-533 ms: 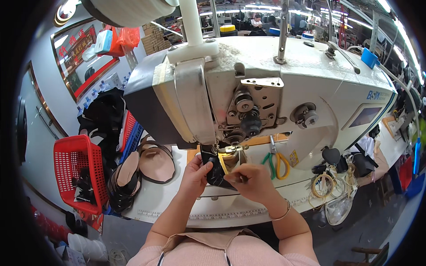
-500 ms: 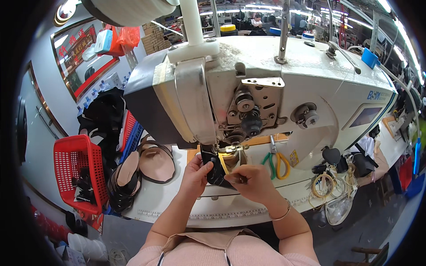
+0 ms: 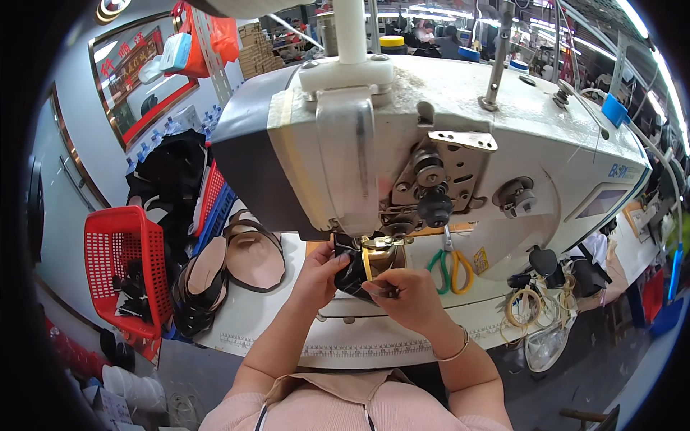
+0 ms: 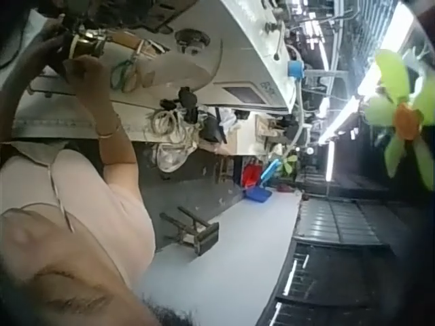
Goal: Stitching together components of a shoe using an industrial sewing machine.
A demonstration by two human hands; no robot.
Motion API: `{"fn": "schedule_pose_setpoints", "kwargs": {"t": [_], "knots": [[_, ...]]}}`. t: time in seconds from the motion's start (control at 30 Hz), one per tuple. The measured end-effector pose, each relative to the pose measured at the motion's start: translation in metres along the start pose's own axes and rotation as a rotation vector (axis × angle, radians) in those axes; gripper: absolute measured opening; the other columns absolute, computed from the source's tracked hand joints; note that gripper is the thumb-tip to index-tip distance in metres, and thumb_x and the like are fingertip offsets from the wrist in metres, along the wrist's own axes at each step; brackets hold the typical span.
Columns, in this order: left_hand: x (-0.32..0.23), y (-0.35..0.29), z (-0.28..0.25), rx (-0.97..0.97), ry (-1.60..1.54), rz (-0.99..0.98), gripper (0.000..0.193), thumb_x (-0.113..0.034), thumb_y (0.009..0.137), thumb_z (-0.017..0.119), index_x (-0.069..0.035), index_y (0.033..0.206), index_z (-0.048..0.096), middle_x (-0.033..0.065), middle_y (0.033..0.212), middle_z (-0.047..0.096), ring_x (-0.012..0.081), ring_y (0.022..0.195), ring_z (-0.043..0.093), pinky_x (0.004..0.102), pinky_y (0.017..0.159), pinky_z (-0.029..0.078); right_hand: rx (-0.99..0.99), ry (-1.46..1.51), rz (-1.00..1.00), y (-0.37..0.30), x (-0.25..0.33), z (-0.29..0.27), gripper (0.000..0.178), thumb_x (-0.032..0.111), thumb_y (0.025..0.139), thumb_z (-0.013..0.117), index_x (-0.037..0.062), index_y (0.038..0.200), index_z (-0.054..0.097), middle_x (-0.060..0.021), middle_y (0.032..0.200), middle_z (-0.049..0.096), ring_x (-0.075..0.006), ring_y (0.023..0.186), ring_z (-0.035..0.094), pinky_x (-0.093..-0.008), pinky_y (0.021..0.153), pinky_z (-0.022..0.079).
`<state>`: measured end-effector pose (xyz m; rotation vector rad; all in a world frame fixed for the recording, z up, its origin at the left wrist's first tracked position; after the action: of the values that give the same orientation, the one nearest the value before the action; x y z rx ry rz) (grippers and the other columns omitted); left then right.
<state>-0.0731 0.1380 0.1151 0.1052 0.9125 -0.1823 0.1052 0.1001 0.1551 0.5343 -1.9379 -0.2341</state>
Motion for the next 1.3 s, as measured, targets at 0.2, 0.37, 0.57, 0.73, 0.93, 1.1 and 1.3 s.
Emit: {"fn": "schedule_pose_setpoints", "kwargs": {"t": [0.2,0.37,0.57,0.73,0.93,1.1,1.3], "knots": [[-0.006,-0.003,0.000,-0.007,0.007,-0.026,0.031,-0.008,0.080,0.065,-0.003,0.107,0.050,0.0034,0.093,0.060,0.0092,0.082,0.059,0.0212,0.070,0.049,-0.054,-0.010,0.052,0.003,-0.006,0.005,0.018,0.009,0.076,0.071,-0.0016,0.066,0.060,0.0016,0.051,0.052,-0.0013,0.048,0.044,-0.0181,0.043,0.034],[-0.001,-0.017,0.008,0.041,0.212,0.070,0.039,-0.005,0.077,0.068,-0.003,0.110,0.049,0.0038,0.097,0.060,0.0099,0.088,0.057,0.0224,0.075,0.046,-0.073,-0.047,0.045,0.006,-0.007,0.007,0.018,0.009,0.076,0.070,-0.0008,0.066,0.060,-0.0001,0.052,0.055,-0.0022,0.048,0.047,-0.0187,0.043,0.036],[-0.003,-0.022,0.011,0.025,0.351,0.158,0.035,0.000,0.077,0.066,0.000,0.108,0.049,0.0061,0.099,0.060,0.0112,0.090,0.058,0.0242,0.081,0.047,-0.042,0.003,0.094,0.005,-0.005,0.004,0.017,0.015,0.075,0.071,-0.0004,0.076,0.063,-0.0064,0.055,0.053,-0.0073,0.048,0.044,-0.0240,0.045,0.036],[-0.004,-0.010,0.010,0.006,0.293,0.171,0.035,-0.002,0.077,0.067,0.001,0.108,0.050,0.0061,0.098,0.059,0.0121,0.090,0.057,0.0254,0.081,0.047,-0.045,0.037,0.099,0.006,-0.003,0.005,0.015,0.012,0.075,0.071,-0.0007,0.077,0.064,-0.0032,0.058,0.056,-0.0048,0.051,0.046,-0.0212,0.047,0.038],[-0.010,-0.006,0.011,-0.005,0.299,0.143,0.036,-0.004,0.076,0.068,0.000,0.107,0.051,0.0058,0.099,0.059,0.0126,0.092,0.056,0.0266,0.084,0.045,-0.052,0.006,0.062,0.002,0.005,0.004,0.013,0.012,0.076,0.070,0.0002,0.080,0.064,-0.0033,0.061,0.058,-0.0046,0.053,0.046,-0.0216,0.048,0.038],[-0.010,0.002,0.005,-0.012,0.264,0.120,0.036,-0.003,0.075,0.068,0.000,0.107,0.051,0.0054,0.098,0.060,0.0120,0.090,0.056,0.0259,0.082,0.045,-0.087,0.007,0.044,0.006,0.003,0.010,0.013,0.009,0.074,0.071,-0.0007,0.079,0.065,-0.0007,0.060,0.058,-0.0035,0.054,0.045,-0.0196,0.048,0.038],[-0.015,0.009,0.004,-0.030,0.292,0.067,0.035,-0.004,0.076,0.068,-0.001,0.107,0.051,0.0048,0.095,0.061,0.0108,0.088,0.056,0.0245,0.080,0.045,-0.129,-0.005,0.022,0.012,-0.006,0.012,0.011,0.008,0.075,0.071,-0.0006,0.077,0.065,0.0003,0.058,0.058,-0.0023,0.051,0.047,-0.0186,0.046,0.037]]}}
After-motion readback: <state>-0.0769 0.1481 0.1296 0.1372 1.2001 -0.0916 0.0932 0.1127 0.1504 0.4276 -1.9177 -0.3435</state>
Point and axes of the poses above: each hand's wrist, its own y-axis towards the middle knuckle, its own z-axis out of the palm, x = y × z, the point moved 1 cm from there along y, towards the middle knuckle
